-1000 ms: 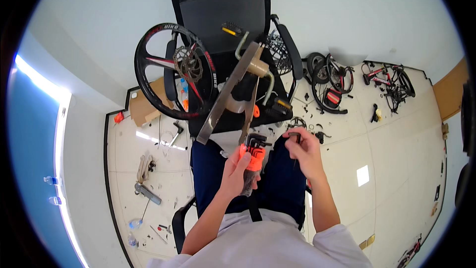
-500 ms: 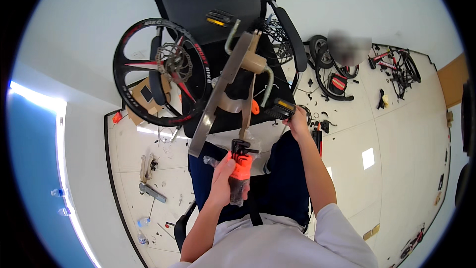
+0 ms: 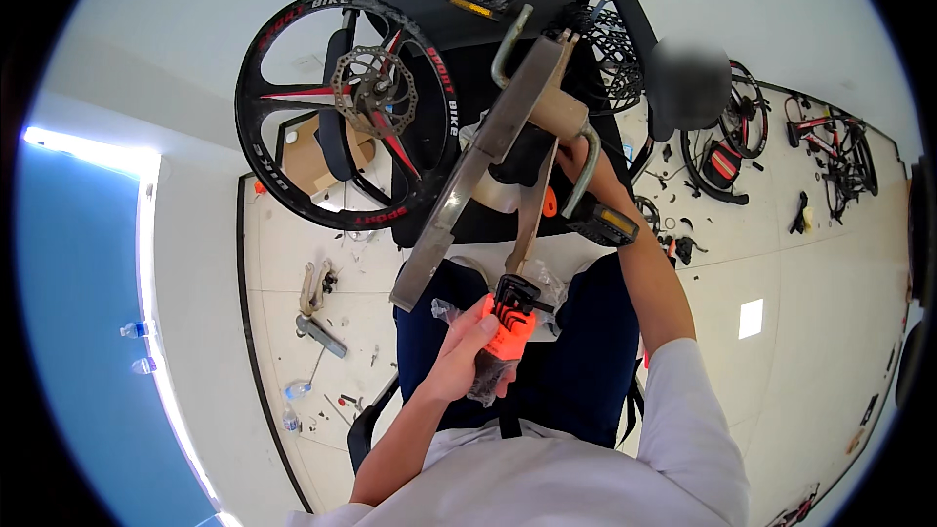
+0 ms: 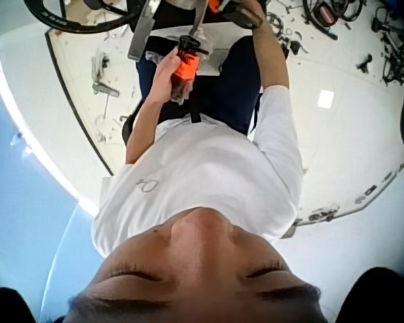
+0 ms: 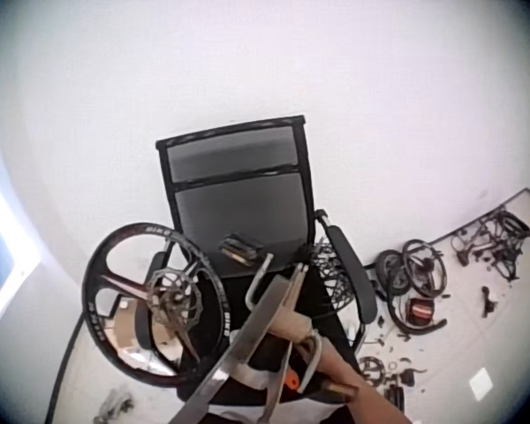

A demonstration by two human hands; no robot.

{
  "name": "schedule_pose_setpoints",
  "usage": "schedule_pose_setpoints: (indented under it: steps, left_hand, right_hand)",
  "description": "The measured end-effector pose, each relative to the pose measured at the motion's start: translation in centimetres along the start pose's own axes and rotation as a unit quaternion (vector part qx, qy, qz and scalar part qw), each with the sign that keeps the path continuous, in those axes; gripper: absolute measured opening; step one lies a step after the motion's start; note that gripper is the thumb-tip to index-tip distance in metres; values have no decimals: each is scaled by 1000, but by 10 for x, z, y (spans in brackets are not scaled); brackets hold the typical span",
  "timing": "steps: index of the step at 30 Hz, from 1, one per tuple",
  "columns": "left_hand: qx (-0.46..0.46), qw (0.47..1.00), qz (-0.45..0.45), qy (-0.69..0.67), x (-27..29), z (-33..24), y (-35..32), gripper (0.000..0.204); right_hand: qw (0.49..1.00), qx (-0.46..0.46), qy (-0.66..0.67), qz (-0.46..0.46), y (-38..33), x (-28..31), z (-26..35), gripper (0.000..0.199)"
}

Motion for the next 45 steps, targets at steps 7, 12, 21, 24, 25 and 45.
schedule_pose_setpoints:
  steps: [7,12,21,24,25,45]
  left_hand:
    - [-22,999,-20,25,-7,-3,-4,36]
    - [-37,994,-31,100,-15,-2,-5,34]
    - [-97,979,-110,139,-23,1,-30,30]
    - [-95,964,-142,203,-15,0,-43,26]
    - [-93,958,-153,225,-11,2,-47,24]
    - [-35,958,-144,247,10,44,-56,35]
  right_hand:
    - [998,-57,28,-25,-2,43,31,21]
    - [944,-200,193,-179,-99,127,76,13]
    - [982,179,30,47,-121,139,325,18]
    - [986,159,-35,30,-128,122,332,15]
    - [987,149,-51,36,-129,118,333,14]
    - [999,2,-16,-42,-119,160,279,7]
Point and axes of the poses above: each hand's wrist, its own y-axis towards the middle knuckle, its own x-axis out of the back of the hand, z = x × y, the point moved 5 cm from there along y, towards the middle knuckle, and after that the axes turned 2 degrees about x, right-handed, at the moved point
